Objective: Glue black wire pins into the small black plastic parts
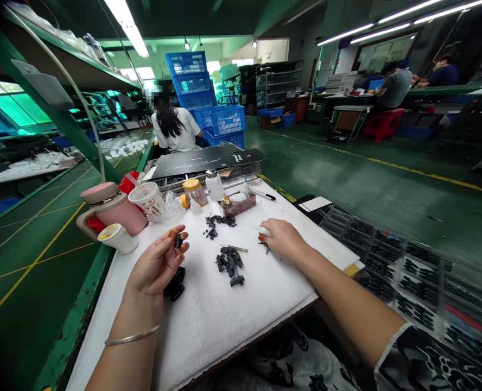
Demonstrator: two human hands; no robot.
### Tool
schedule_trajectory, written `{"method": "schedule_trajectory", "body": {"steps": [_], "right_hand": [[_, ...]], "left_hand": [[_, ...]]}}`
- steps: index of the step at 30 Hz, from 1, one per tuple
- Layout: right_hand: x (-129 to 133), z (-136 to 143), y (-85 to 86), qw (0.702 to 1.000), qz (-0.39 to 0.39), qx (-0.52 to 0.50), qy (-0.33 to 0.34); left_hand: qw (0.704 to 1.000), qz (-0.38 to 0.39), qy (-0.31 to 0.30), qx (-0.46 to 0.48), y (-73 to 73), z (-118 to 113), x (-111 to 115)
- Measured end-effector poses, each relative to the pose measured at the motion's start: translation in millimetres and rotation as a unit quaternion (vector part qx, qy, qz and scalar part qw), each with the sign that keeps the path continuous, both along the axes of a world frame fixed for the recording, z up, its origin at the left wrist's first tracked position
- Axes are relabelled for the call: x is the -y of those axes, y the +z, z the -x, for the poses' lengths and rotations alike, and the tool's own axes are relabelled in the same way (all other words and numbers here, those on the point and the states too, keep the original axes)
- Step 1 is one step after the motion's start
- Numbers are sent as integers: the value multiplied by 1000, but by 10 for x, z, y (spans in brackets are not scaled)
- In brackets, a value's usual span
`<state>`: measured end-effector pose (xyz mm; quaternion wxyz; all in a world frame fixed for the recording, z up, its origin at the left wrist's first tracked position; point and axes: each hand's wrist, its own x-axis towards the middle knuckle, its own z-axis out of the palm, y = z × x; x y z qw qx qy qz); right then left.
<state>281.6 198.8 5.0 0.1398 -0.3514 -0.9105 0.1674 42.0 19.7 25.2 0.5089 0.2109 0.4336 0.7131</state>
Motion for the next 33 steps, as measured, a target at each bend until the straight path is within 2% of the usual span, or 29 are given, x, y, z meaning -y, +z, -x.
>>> {"method": "schedule_trajectory", "body": {"steps": [4, 10, 12, 17, 23, 29, 33], "right_hand": [[-17, -9, 115, 997, 8, -68, -30], [81, 248, 311, 984, 69, -167, -5], [145, 395, 384, 973, 100, -209, 26], [319, 763, 513, 937, 143, -278, 156], [415, 970, 432, 902, 215, -310, 212], [374, 911, 298, 862, 350, -322, 176], [382, 875, 294, 849, 368, -339, 168]], "left_hand": [[1000, -7, 14, -8, 1, -55, -11], [1000, -9, 3, -20, 9, -123, -35], [1000, -13, -2, -14, -2, -131, -50], [999, 2, -15, -41, -40, -137, -82], [993, 67, -33, -94, -103, -156, -125], [997, 32, -32, -67, -103, -191, -142], [998, 34, -46, -35, -80, -209, -139]]}}
